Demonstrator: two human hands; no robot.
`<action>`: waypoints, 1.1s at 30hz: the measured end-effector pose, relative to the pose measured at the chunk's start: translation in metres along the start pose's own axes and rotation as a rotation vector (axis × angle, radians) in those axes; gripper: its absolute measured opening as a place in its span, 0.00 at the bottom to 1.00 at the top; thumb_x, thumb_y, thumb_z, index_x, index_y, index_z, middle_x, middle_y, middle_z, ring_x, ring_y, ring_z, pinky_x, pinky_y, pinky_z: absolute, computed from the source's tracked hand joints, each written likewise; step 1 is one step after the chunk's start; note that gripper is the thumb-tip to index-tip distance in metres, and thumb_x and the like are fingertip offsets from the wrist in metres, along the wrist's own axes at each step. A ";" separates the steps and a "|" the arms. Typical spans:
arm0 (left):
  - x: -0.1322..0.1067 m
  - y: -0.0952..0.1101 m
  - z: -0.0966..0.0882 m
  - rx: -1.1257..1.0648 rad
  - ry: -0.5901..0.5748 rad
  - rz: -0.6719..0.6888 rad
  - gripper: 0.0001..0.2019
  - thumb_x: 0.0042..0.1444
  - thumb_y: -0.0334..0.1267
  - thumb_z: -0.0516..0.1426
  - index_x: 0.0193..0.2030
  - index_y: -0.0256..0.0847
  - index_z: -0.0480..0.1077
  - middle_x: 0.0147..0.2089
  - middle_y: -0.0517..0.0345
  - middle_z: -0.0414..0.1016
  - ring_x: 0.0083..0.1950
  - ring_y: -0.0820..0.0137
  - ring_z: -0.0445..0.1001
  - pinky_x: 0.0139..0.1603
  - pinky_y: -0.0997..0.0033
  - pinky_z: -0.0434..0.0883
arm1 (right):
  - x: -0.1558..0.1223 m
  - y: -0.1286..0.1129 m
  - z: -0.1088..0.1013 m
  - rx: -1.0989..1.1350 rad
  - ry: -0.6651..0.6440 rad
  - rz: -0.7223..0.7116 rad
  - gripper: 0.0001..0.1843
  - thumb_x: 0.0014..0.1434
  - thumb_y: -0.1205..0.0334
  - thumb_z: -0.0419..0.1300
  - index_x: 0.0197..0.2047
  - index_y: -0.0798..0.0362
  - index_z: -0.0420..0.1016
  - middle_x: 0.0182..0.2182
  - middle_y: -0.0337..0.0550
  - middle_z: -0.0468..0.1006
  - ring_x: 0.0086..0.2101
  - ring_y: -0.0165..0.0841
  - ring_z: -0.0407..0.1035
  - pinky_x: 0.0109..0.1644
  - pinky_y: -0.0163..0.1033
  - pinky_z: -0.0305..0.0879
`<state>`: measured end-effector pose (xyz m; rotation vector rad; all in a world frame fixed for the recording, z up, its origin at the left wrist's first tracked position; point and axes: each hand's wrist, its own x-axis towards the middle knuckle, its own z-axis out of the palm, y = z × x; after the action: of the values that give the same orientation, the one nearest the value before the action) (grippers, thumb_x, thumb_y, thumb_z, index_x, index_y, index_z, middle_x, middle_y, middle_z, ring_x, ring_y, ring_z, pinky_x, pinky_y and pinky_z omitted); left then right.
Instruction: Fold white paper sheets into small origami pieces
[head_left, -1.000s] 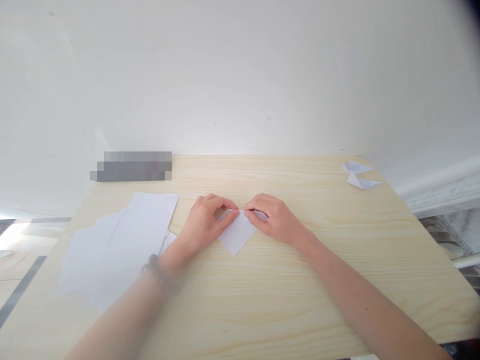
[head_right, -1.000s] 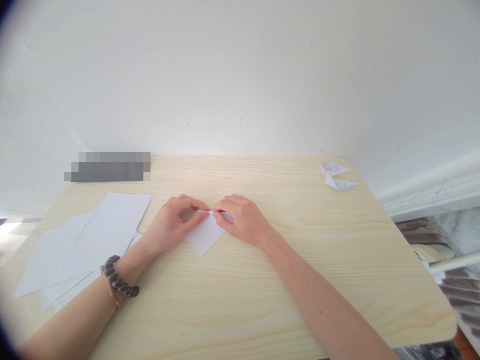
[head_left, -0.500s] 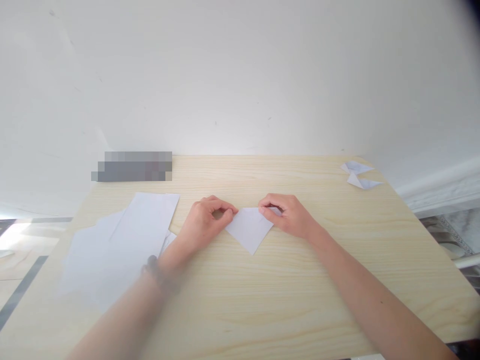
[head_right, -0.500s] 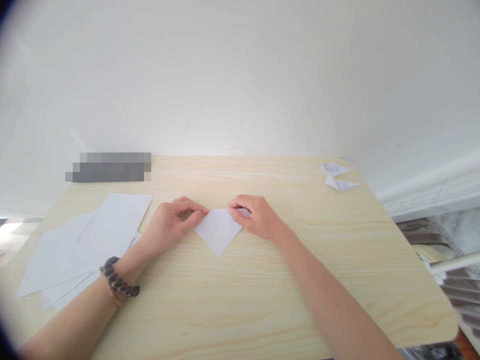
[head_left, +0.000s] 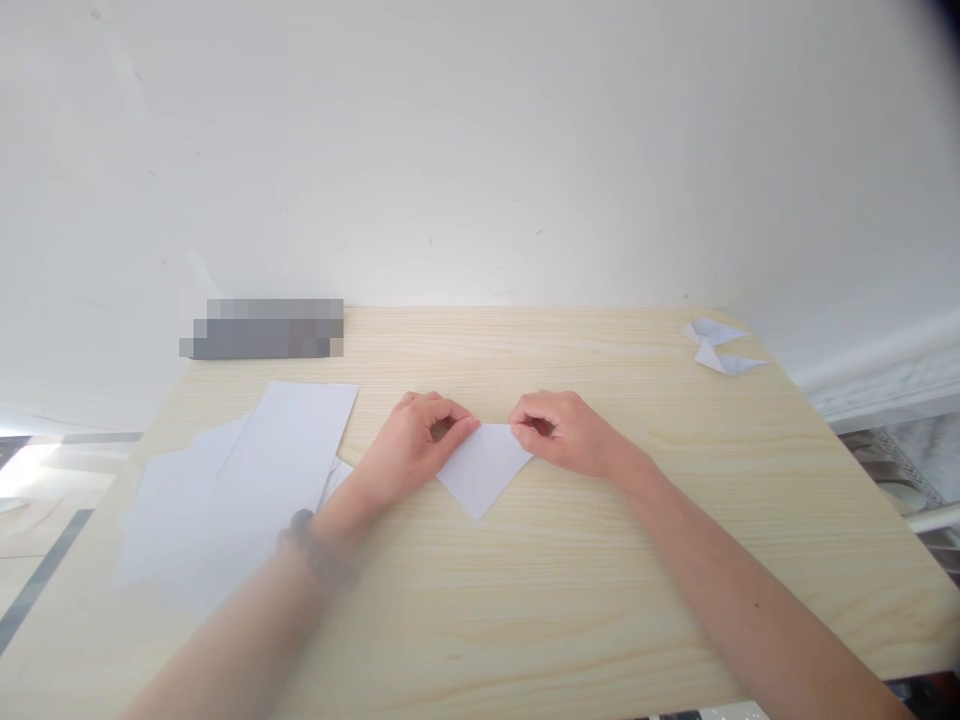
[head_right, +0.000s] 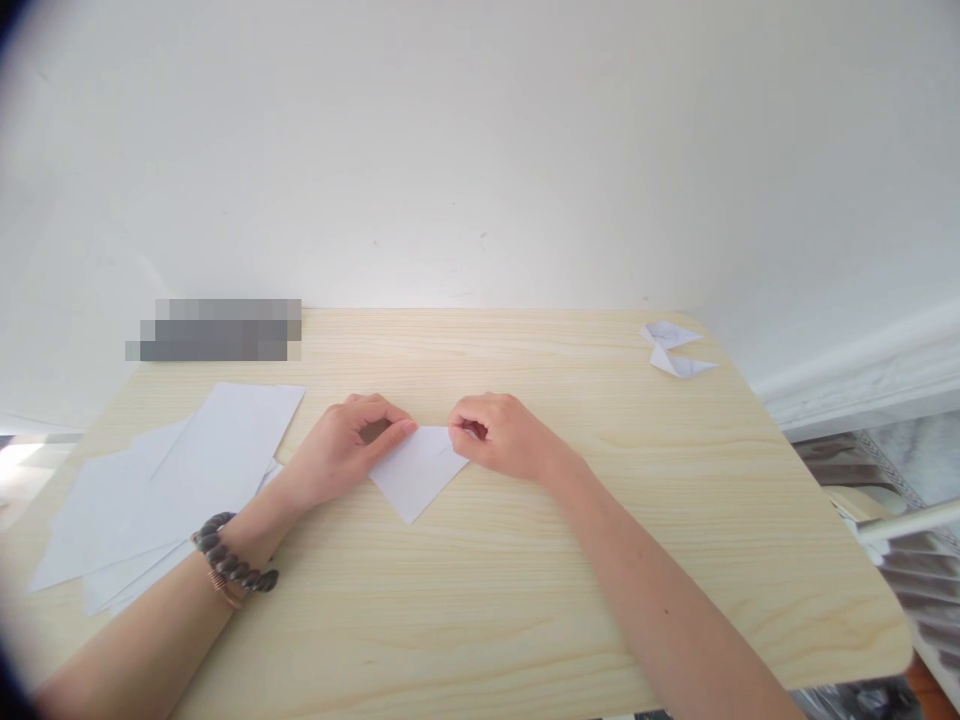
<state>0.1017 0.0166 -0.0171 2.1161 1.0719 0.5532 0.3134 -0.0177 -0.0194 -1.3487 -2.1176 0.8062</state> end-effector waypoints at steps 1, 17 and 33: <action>0.000 0.000 -0.001 -0.011 -0.007 -0.011 0.13 0.58 0.44 0.50 0.30 0.42 0.73 0.32 0.58 0.76 0.34 0.69 0.70 0.40 0.68 0.65 | -0.001 0.001 -0.002 0.005 -0.012 0.019 0.06 0.51 0.69 0.52 0.24 0.54 0.66 0.22 0.34 0.67 0.23 0.24 0.58 0.26 0.30 0.54; 0.001 0.000 0.000 -0.052 -0.007 -0.039 0.13 0.57 0.45 0.51 0.30 0.41 0.71 0.32 0.58 0.75 0.35 0.69 0.70 0.39 0.68 0.66 | -0.003 0.002 0.003 0.017 0.034 0.039 0.13 0.58 0.56 0.51 0.28 0.54 0.70 0.22 0.37 0.68 0.24 0.26 0.59 0.27 0.33 0.54; -0.002 -0.005 -0.002 -0.157 -0.022 0.040 0.11 0.56 0.40 0.53 0.45 0.44 0.70 0.40 0.59 0.77 0.41 0.69 0.73 0.45 0.69 0.68 | -0.008 0.014 -0.009 0.151 -0.034 0.129 0.15 0.59 0.55 0.51 0.26 0.54 0.67 0.19 0.33 0.61 0.21 0.24 0.52 0.23 0.31 0.49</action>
<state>0.0963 0.0177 -0.0196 2.0060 0.9440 0.6117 0.3316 -0.0179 -0.0235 -1.4100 -1.9672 1.0266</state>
